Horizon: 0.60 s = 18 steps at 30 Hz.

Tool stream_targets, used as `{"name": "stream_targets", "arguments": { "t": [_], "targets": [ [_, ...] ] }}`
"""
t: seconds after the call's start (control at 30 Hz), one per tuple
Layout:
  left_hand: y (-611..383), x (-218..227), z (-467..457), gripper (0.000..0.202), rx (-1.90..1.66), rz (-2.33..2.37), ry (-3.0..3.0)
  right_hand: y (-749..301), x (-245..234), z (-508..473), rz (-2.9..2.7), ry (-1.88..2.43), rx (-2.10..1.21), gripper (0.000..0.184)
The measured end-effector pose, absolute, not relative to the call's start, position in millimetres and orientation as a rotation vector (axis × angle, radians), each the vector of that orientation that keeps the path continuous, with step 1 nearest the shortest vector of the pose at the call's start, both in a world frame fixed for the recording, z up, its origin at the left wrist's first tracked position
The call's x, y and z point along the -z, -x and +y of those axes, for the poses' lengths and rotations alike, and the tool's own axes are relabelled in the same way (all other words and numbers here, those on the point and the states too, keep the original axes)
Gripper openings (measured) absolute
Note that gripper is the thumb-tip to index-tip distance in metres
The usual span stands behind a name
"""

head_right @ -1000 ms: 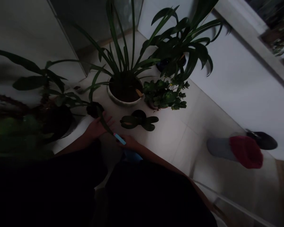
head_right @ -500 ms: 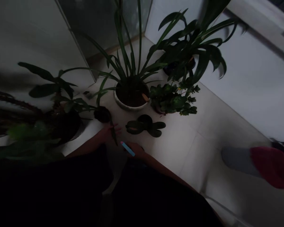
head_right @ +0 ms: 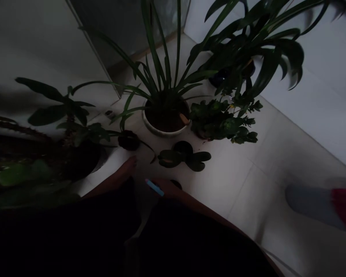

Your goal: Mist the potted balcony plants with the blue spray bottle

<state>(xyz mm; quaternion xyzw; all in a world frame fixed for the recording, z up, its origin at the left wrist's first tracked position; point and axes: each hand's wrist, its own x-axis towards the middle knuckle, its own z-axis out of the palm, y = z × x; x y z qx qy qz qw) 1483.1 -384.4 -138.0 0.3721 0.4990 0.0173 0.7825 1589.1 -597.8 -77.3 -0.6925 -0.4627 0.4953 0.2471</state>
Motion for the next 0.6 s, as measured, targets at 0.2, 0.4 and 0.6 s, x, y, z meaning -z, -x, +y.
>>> {"name": "stream_targets", "arguments": {
  "t": [0.2, 0.4, 0.6],
  "targets": [
    [-1487.5, 122.6, -384.0, 0.036, -0.081, 1.205, -0.802, -1584.8, 71.2, -604.6, -1.235, 1.917, -1.335, 0.025],
    [-1515.1, 89.5, -392.2, 0.023, -0.059, 1.203, -0.742, -1598.4, 53.7, -617.3, -1.044, 1.91, -1.096, 0.022],
    [-1518.3, 6.6, -416.0, 0.024, -0.123, 1.012, -0.882, -1631.8, -63.4, -683.2, -0.51, 1.973, -0.468, 0.028]
  ]
}}
